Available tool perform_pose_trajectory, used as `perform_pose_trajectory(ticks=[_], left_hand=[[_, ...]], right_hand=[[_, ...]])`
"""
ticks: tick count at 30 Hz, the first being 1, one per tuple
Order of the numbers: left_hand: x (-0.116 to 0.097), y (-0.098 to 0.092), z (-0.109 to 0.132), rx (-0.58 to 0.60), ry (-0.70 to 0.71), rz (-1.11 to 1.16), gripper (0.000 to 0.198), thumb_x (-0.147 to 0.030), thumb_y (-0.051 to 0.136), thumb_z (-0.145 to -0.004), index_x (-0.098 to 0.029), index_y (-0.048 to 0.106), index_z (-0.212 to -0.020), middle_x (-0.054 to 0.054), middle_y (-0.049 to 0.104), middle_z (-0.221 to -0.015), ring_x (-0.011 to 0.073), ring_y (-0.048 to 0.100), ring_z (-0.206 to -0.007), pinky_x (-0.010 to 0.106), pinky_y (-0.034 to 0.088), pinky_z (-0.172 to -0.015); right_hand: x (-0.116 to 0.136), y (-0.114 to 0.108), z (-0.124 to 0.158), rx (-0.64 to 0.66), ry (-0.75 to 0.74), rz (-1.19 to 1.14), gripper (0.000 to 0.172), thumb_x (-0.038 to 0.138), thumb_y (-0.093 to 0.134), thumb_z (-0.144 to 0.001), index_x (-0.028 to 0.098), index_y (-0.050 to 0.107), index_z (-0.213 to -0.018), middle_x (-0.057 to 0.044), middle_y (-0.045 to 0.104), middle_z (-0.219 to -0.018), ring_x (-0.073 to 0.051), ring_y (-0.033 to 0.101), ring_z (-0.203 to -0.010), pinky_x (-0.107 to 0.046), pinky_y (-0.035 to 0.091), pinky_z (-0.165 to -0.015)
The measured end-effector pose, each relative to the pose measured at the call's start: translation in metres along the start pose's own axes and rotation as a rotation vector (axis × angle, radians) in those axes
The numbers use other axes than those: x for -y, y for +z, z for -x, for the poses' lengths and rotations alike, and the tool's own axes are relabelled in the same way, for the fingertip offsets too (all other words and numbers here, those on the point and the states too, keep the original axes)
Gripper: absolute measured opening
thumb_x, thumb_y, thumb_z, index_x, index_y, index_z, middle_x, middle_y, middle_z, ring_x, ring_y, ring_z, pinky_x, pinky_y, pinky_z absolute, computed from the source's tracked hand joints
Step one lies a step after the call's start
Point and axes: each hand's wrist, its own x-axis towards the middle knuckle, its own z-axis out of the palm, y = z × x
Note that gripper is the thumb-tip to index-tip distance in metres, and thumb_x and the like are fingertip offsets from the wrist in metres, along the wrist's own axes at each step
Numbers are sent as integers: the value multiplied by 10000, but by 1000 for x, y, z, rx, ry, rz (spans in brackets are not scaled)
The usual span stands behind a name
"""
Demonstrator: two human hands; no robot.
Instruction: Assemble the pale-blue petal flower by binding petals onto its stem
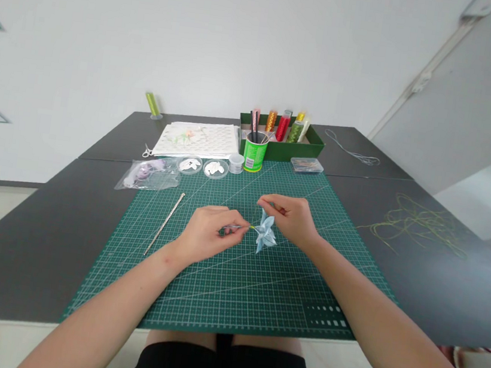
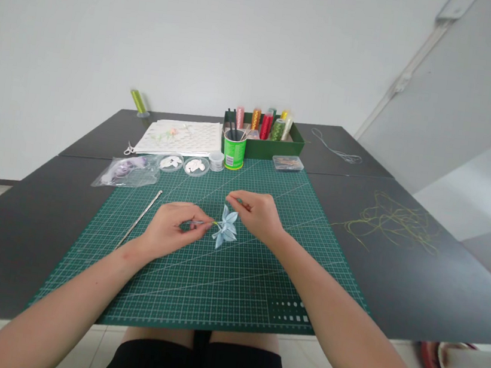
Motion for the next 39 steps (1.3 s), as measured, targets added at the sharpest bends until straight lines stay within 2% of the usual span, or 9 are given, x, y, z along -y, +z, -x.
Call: perform_pose_trajectory(ticks=[5, 11, 13, 16, 18, 26, 31, 35, 39], left_hand=[[0, -2, 0, -164, 3, -44, 109, -192, 612, -888, -199, 703, -829, -39, 656, -644, 79, 581, -576, 190, 438, -588], [2, -2, 2, -335, -87, -135, 104, -236, 629, -892, -202, 721, -858, -32, 677, -663, 84, 583, -582, 199, 458, -612], [3, -3, 2, -359, -147, -159, 109, -236, 625, -890, -204, 723, -851, -29, 691, -685, 87, 588, -589, 203, 463, -622], [6, -3, 1, -391, -220, -176, 125, -246, 613, -893, -209, 727, -859, -35, 686, -675, 91, 587, -588, 206, 462, -620], [7, -3, 0, -401, -245, -190, 130, -253, 610, -892, -211, 726, -853, -42, 673, -660, 88, 575, -577, 204, 456, -617], [13, 0, -2, -314, -296, -265, 127, -248, 593, -890, -216, 711, -858, -39, 695, -685, 102, 604, -599, 214, 447, -625], [19, 3, 1, -259, -190, -406, 124, -225, 592, -895, -209, 707, -853, -22, 694, -679, 123, 622, -636, 236, 430, -647], [20, 2, 1, -198, -105, -496, 171, -259, 565, -932, -217, 721, -877, -11, 686, -654, 127, 615, -620, 247, 419, -647], [19, 2, 2, -69, 8, -487, 218, -286, 524, -966, -225, 716, -885, -5, 681, -665, 124, 597, -614, 251, 402, -626]], right_hand=[[3, 1, 2, 200, 87, -91, 231, 250, 529, -897, 146, 681, -757, 42, 536, -523, -77, 444, -469, -193, 296, -481], [13, 7, 5, 233, 23, -59, 337, 240, 514, -900, 165, 492, -572, 70, 385, -465, -52, 367, -420, -186, 236, -447], [18, 8, 7, 249, -39, -26, 337, 247, 508, -934, 162, 544, -610, 66, 442, -473, -53, 398, -416, -186, 257, -452], [24, 10, 12, 267, -186, 49, 269, 239, 486, -980, 174, 673, -799, 34, 637, -611, -73, 562, -515, -177, 363, -523], [27, 10, 16, 251, -277, 112, 257, 241, 467, -998, 186, 702, -910, 8, 704, -699, -93, 636, -602, -180, 419, -576], [40, 5, 20, 184, -456, 283, 267, 216, 465, -998, 197, 719, -920, 1, 683, -629, -94, 616, -584, -191, 462, -574], [46, -6, 15, 49, -590, 363, 193, 158, 521, -968, 157, 698, -890, 12, 683, -629, -81, 593, -537, -208, 450, -536], [46, -13, 13, -30, -587, 372, 157, 148, 542, -955, 175, 697, -953, 27, 681, -630, -75, 599, -549, -204, 466, -551], [43, -17, 11, -53, -547, 355, 144, 168, 561, -952, 182, 703, -973, 23, 695, -653, -80, 617, -564, -206, 477, -557]])
